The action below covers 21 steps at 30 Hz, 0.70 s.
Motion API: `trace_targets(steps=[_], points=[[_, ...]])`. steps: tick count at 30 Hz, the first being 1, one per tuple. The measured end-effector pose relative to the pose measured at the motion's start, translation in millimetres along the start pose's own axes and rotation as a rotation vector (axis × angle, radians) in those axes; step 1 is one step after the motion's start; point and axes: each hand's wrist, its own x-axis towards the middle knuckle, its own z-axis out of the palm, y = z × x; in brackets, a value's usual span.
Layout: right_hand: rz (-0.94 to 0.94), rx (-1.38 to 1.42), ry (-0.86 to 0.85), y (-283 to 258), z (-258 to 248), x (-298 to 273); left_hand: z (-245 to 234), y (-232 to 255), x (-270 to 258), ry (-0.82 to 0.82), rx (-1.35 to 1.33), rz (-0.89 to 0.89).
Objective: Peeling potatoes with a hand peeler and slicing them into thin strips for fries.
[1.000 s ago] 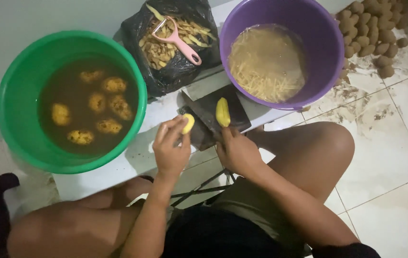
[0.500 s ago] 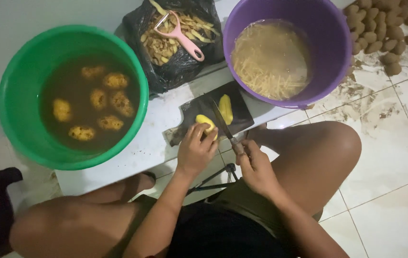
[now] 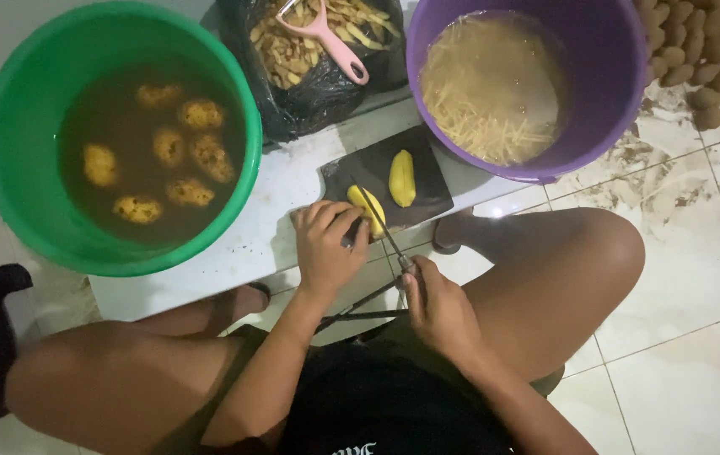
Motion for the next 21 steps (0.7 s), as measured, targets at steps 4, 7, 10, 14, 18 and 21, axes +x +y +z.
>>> trace_targets(steps=[4,7,10,14,18,21], points=[[-0.055,-0.114,0.058,14.5,6.8,2.3,-1.4,0.7,1.7,0.004,-0.01,0.004],[-0.052,-0.103,0.057,14.7,6.0,1.3,-3.8,3.0,3.7,-0.036,0.002,-0.019],[-0.054,-0.087,0.063,13.6,4.9,1.1,-7.2,4.5,4.7,-0.077,0.017,-0.045],[-0.018,-0.096,0.027,10.7,4.6,0.7,-9.1,6.5,5.5,-0.1,0.002,-0.063],[-0.012,-0.15,0.023,8.5,5.0,0.1,-10.7,8.0,7.1,-0.092,-0.005,-0.064],[-0.009,-0.228,0.001,12.4,8.8,-0.1,-4.1,1.6,3.0,-0.088,0.005,-0.058]])
